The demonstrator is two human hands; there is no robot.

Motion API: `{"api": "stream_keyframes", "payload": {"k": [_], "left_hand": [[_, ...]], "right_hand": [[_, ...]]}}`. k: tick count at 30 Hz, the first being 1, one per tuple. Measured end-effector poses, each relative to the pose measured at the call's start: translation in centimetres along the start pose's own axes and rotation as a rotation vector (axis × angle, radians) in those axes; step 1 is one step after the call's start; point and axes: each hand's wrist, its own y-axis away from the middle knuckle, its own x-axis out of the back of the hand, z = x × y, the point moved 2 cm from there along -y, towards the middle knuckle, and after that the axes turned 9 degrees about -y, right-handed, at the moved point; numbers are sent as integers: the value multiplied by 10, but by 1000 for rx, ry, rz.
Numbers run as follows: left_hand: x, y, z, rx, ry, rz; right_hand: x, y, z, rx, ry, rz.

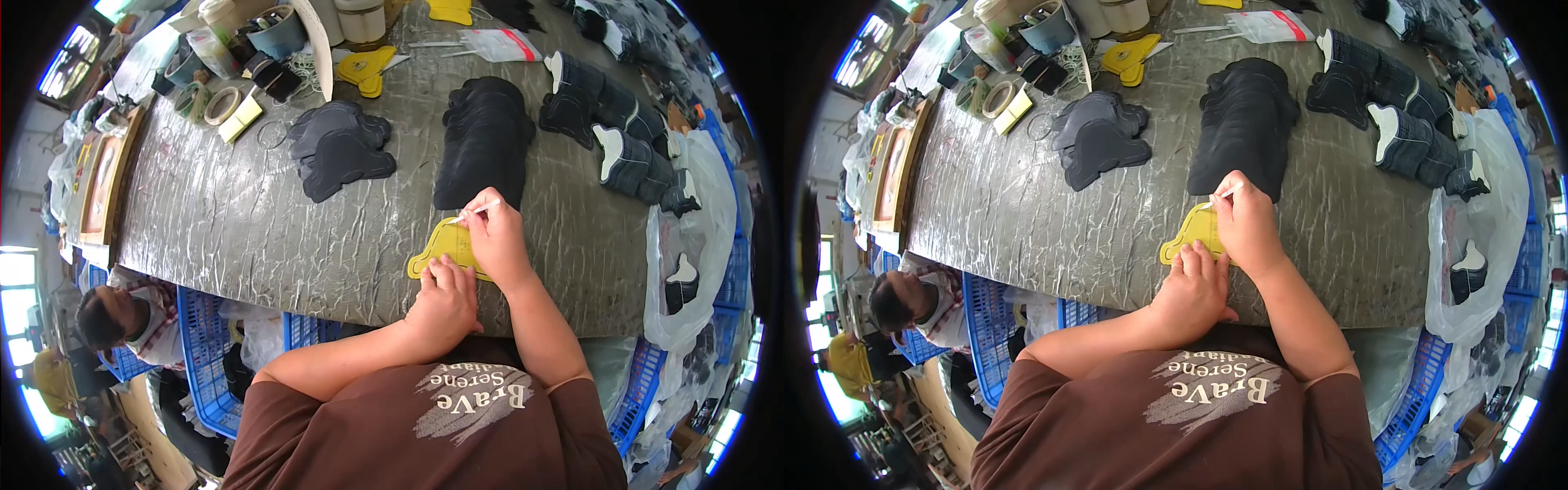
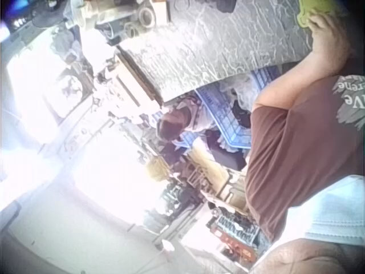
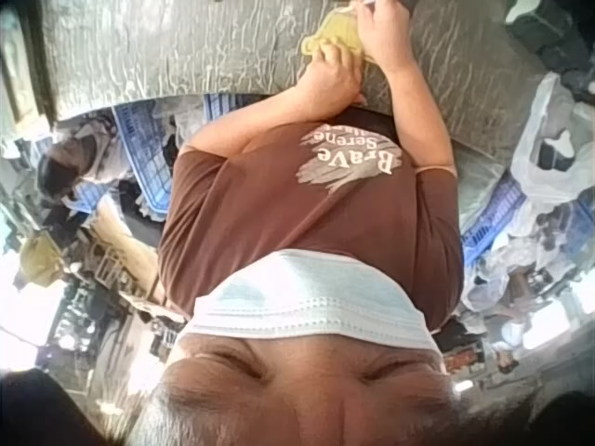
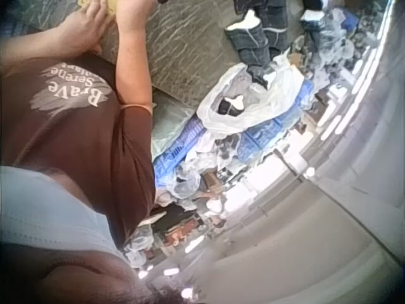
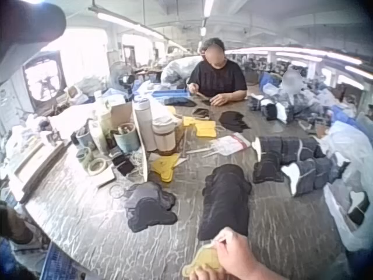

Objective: Applying adhesive or marking lines on shoe upper components using a small tool.

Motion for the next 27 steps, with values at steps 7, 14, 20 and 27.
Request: {"api": "stream_keyframes", "payload": {"k": [7, 14, 20, 27], "left_hand": [[0, 0, -1, -4, 5, -8], [2, 0, -2, -6, 11, -22], [2, -1, -1, -13, 9, -33], [4, -1, -2, -6, 27, -44]], "right_hand": [[7, 3, 0, -91, 33, 52], [6, 6, -3, -9, 19, 50], [14, 10, 3, -35, 21, 68], [26, 26, 5, -13, 84, 107]]}}
